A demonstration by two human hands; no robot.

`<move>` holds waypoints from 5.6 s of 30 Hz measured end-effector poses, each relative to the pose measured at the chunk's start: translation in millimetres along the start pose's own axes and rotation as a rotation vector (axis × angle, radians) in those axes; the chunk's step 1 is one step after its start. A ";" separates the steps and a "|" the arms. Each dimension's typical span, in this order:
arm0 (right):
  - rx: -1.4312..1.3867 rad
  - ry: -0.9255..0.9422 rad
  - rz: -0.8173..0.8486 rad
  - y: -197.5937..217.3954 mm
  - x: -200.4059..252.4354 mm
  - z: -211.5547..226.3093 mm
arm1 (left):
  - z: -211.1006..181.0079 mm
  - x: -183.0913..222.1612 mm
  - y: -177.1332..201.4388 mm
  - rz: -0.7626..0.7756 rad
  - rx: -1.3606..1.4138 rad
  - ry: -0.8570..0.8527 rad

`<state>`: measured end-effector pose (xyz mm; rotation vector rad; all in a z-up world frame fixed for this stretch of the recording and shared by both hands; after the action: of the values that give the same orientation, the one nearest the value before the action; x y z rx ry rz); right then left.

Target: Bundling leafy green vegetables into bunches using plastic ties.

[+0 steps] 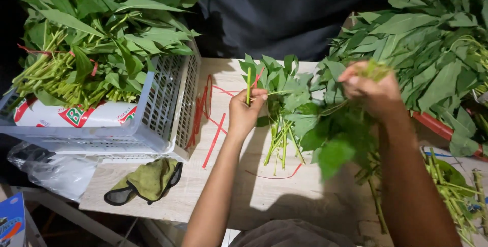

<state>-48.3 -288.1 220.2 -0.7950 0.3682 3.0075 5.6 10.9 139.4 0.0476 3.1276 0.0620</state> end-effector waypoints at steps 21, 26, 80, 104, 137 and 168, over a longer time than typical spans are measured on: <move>-0.141 0.093 0.039 -88.9 -5.9 -51.5 | -64.7 29.9 -51.4 0.038 -0.104 -0.354; -0.189 0.091 -0.187 -77.0 -14.6 -40.7 | -60.6 34.8 -29.7 0.312 -0.034 -0.209; -0.522 0.270 -0.275 13.9 79.1 -12.7 | 0.1 266.8 -217.6 0.875 -0.367 0.161; -0.455 -0.066 -0.152 -111.7 55.9 -22.8 | 2.4 127.1 -69.8 0.305 -0.615 -0.277; -0.291 -0.449 -0.455 -114.7 105.8 -40.2 | -0.1 133.1 -75.6 0.183 -0.832 -0.101; -0.270 -0.185 0.600 -82.5 88.1 -20.3 | 26.8 64.2 -45.2 0.384 0.414 0.383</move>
<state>-109.5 -217.0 141.6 -0.4652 0.2282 3.7169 -59.5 -31.2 110.0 0.7177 3.3859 -0.6463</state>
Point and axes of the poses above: each hand's wrist, its own x-axis away from the middle knuckle, its own y-axis out of the back of the hand, z = x × y, the point moved 1 cm from there along -x, towards the middle knuckle, and after that the axes turned 13 degrees about y, right-handed, at the moved point
